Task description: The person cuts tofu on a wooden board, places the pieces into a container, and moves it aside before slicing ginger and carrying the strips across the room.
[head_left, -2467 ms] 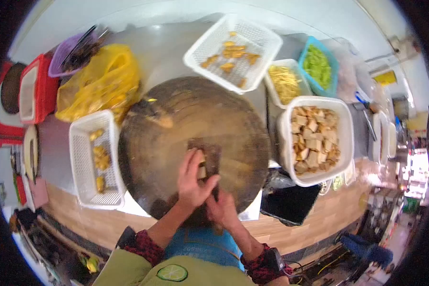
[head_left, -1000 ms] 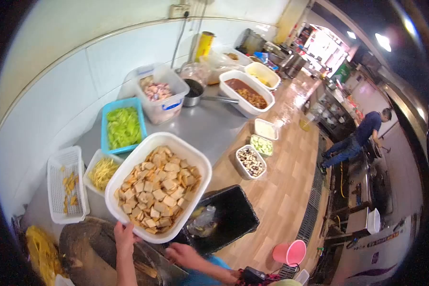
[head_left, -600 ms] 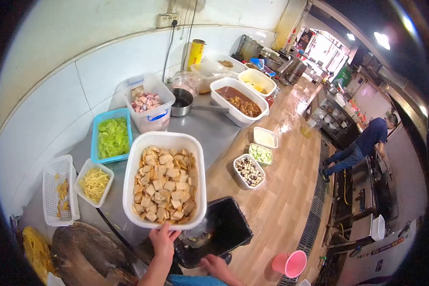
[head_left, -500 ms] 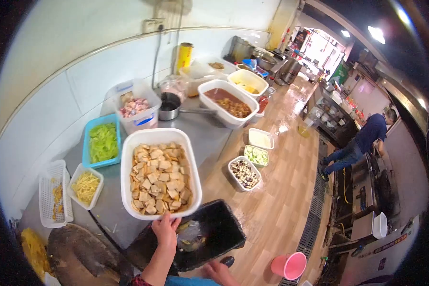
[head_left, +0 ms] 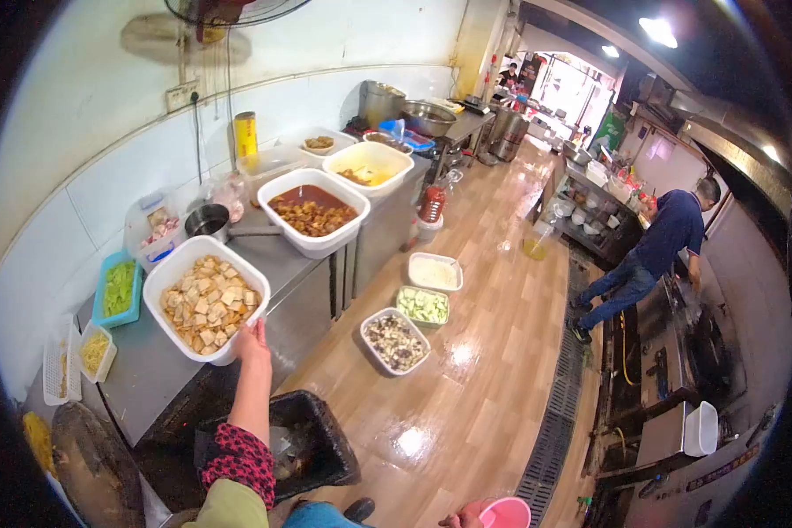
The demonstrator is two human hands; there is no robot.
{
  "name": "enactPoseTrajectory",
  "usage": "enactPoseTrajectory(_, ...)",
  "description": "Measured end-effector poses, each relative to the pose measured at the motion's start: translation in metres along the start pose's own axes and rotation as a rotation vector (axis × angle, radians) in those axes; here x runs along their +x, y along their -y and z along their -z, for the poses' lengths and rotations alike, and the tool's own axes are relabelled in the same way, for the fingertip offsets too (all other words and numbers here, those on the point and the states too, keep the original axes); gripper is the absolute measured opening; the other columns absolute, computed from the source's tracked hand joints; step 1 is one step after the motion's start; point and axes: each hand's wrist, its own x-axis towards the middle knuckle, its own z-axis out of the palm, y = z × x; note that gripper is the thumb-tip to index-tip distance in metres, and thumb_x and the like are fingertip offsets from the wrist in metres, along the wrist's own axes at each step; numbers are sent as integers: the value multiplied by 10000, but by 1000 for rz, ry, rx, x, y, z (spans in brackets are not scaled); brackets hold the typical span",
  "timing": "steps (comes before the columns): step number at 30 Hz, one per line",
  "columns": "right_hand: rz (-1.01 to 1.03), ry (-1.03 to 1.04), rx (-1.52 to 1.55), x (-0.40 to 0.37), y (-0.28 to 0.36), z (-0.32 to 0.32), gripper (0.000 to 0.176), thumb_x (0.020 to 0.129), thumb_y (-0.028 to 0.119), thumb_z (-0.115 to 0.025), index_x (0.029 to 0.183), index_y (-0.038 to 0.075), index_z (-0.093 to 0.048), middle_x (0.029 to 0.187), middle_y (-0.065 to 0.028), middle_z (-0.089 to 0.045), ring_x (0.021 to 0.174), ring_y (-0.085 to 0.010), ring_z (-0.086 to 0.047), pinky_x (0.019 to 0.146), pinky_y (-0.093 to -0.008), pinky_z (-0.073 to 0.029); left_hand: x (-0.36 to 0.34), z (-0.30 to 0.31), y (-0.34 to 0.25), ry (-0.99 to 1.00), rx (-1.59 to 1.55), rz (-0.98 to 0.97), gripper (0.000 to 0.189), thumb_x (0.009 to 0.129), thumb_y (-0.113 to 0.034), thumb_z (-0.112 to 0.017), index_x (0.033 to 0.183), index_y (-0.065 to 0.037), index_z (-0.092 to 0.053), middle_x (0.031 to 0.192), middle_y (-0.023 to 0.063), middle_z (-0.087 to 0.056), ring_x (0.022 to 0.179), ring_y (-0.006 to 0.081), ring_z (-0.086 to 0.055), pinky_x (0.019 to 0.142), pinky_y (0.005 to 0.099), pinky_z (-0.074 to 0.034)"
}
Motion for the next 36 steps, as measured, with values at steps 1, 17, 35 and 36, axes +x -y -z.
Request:
enactPoseTrajectory(1,5,-35,-23,12,-1,11,246,927,160,-499,943,-79,-557,854,-206,-647,705,-251,-673,571,-327,-545,1,-8,4,11,-3,-3,314,969,-140,-443,1175,96,-426,1035,172,-571,903,249,-622,774,292,-583)
enactPoseTrajectory(17,132,70,5,337,125,145,253,922,175,-500,879,-69,-552,761,-170,-637,656,-256,-661,548,-343,-533,-6,2,130,-84,382,-70,242,882,-279,-572,949,-47,-555,874,82,-621,789,216,-622,733,323,-539)
enactPoseTrajectory(35,60,-135,67,784,375,394,297,896,181,-501,888,-101,-593,773,-189,-671,681,-223,-677,579,-302,-533,-82,-364,622,356,636,425,114,872,-162,-519,860,-53,-547,761,118,-629,670,255,-624,584,378,-513)
enactPoseTrajectory(36,84,-109,50,812,407,391,234,866,144,-538,835,-88,-546,721,-183,-647,645,-227,-674,541,-302,-524,-86,-373,625,381,637,396,102,873,-158,-518,867,-60,-549,761,113,-630,670,254,-624,580,378,-513)
